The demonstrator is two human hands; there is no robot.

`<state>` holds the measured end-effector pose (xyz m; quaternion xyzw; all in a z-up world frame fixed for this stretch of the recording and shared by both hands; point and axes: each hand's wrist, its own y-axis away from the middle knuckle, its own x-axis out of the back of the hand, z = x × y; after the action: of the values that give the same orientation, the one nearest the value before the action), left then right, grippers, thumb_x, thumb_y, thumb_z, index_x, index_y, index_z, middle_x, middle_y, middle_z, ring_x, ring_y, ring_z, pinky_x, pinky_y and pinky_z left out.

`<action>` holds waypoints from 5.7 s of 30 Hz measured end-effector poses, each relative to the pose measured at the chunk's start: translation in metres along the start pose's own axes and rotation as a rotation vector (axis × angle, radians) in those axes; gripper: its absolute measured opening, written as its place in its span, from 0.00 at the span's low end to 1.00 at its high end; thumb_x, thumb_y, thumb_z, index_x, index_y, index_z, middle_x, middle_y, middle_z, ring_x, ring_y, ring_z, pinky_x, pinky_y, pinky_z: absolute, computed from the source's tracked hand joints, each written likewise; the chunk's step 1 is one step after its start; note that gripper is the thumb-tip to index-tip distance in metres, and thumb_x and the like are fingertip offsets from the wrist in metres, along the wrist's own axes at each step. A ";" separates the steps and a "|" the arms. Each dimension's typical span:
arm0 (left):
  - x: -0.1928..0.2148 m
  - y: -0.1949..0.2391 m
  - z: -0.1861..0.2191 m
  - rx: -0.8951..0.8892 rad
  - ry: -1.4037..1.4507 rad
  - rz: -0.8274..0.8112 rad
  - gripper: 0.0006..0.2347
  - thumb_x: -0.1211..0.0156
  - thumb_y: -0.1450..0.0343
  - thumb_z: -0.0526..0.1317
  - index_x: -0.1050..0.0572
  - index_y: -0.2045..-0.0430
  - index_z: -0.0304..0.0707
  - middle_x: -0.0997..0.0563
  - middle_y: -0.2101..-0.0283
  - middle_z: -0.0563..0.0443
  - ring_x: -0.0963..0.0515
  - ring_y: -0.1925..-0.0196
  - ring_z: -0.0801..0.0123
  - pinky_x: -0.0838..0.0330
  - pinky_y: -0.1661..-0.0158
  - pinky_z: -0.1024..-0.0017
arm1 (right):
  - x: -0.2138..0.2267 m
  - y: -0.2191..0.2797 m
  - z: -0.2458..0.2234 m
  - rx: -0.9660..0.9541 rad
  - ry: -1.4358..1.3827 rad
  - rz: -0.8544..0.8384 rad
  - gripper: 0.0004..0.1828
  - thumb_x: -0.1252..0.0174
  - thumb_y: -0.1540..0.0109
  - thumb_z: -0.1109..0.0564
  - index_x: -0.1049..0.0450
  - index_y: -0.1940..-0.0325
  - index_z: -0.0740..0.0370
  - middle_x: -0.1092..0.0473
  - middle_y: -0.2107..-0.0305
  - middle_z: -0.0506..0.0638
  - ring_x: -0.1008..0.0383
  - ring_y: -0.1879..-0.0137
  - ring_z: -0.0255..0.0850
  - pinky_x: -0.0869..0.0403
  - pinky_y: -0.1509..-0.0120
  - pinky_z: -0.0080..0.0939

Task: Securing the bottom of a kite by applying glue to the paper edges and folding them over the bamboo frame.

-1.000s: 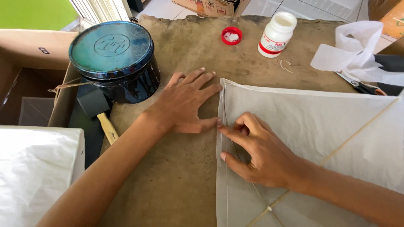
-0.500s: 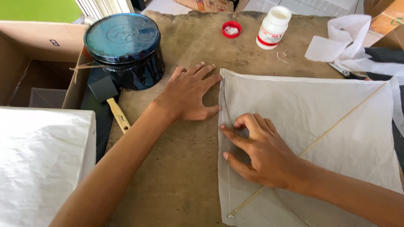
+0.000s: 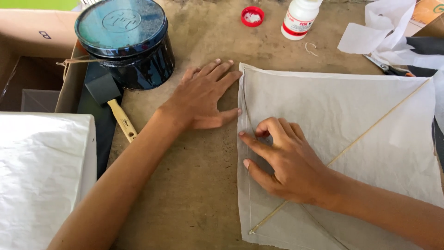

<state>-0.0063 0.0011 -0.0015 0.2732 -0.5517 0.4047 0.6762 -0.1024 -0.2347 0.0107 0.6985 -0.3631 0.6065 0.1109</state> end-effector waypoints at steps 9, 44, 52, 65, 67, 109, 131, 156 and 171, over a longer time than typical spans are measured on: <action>-0.003 0.002 0.000 -0.023 0.024 0.059 0.34 0.46 0.33 0.62 0.40 0.33 0.49 0.43 0.26 0.45 0.47 0.25 0.51 0.53 0.37 0.40 | 0.000 0.002 -0.002 0.012 0.012 -0.009 0.27 0.43 0.37 0.46 0.28 0.37 0.59 0.39 0.55 0.56 0.33 0.50 0.51 0.33 0.46 0.57; 0.023 -0.016 0.000 0.036 0.010 -0.096 0.38 0.40 0.37 0.62 0.41 0.33 0.46 0.38 0.29 0.51 0.39 0.31 0.53 0.43 0.43 0.43 | 0.088 -0.112 0.227 -0.099 0.296 0.265 0.28 0.27 0.46 0.46 0.20 0.45 0.59 0.42 0.54 0.53 0.34 0.46 0.47 0.39 0.39 0.56; 0.023 -0.015 0.002 0.041 0.032 -0.100 0.39 0.41 0.38 0.62 0.40 0.33 0.47 0.40 0.28 0.52 0.42 0.29 0.56 0.48 0.41 0.44 | 0.088 -0.117 0.238 -0.169 0.214 0.183 0.21 0.28 0.44 0.47 0.19 0.48 0.54 0.42 0.52 0.51 0.38 0.42 0.47 0.44 0.38 0.55; 0.025 -0.014 0.007 0.051 0.028 -0.099 0.40 0.39 0.39 0.66 0.41 0.34 0.50 0.39 0.29 0.52 0.42 0.29 0.55 0.48 0.41 0.45 | 0.082 -0.129 0.240 -0.279 0.094 0.156 0.12 0.34 0.41 0.50 0.19 0.54 0.52 0.42 0.50 0.49 0.39 0.38 0.44 0.49 0.31 0.56; 0.027 -0.015 0.006 0.047 0.031 -0.096 0.40 0.39 0.39 0.65 0.41 0.34 0.50 0.39 0.29 0.52 0.42 0.30 0.55 0.48 0.41 0.45 | 0.085 -0.130 0.238 -0.291 0.096 0.153 0.12 0.34 0.41 0.50 0.19 0.54 0.52 0.42 0.50 0.50 0.40 0.38 0.45 0.49 0.31 0.57; 0.045 -0.010 0.014 0.097 0.097 -0.175 0.44 0.46 0.42 0.67 0.44 0.29 0.48 0.38 0.30 0.41 0.44 0.25 0.46 0.50 0.34 0.43 | 0.080 -0.048 0.164 -0.472 -0.228 -0.191 0.45 0.33 0.45 0.50 0.41 0.24 0.49 0.21 0.61 0.52 0.21 0.52 0.45 0.26 0.41 0.46; 0.049 -0.001 -0.011 0.134 0.208 -0.079 0.31 0.55 0.26 0.60 0.45 0.31 0.45 0.38 0.32 0.42 0.43 0.26 0.50 0.49 0.33 0.46 | 0.060 -0.089 0.206 -0.168 -0.156 0.088 0.35 0.34 0.41 0.60 0.33 0.28 0.57 0.25 0.60 0.55 0.24 0.53 0.48 0.29 0.45 0.47; 0.043 -0.007 -0.008 0.119 0.134 -0.174 0.24 0.47 0.32 0.58 0.34 0.43 0.55 0.43 0.32 0.41 0.48 0.25 0.50 0.52 0.32 0.51 | -0.007 -0.072 0.083 -0.050 -0.293 -0.032 0.21 0.34 0.41 0.46 0.21 0.45 0.52 0.32 0.56 0.49 0.28 0.48 0.46 0.33 0.40 0.50; 0.041 -0.006 -0.011 0.119 0.164 -0.155 0.23 0.48 0.33 0.55 0.34 0.43 0.53 0.42 0.32 0.38 0.47 0.25 0.47 0.52 0.33 0.50 | -0.007 -0.072 0.082 -0.055 -0.226 -0.080 0.20 0.38 0.40 0.49 0.21 0.44 0.52 0.35 0.56 0.47 0.32 0.47 0.44 0.37 0.42 0.48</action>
<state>0.0069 0.0170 0.0361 0.3207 -0.4469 0.4041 0.7308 0.0064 -0.2295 0.0049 0.7731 -0.3617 0.5088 0.1124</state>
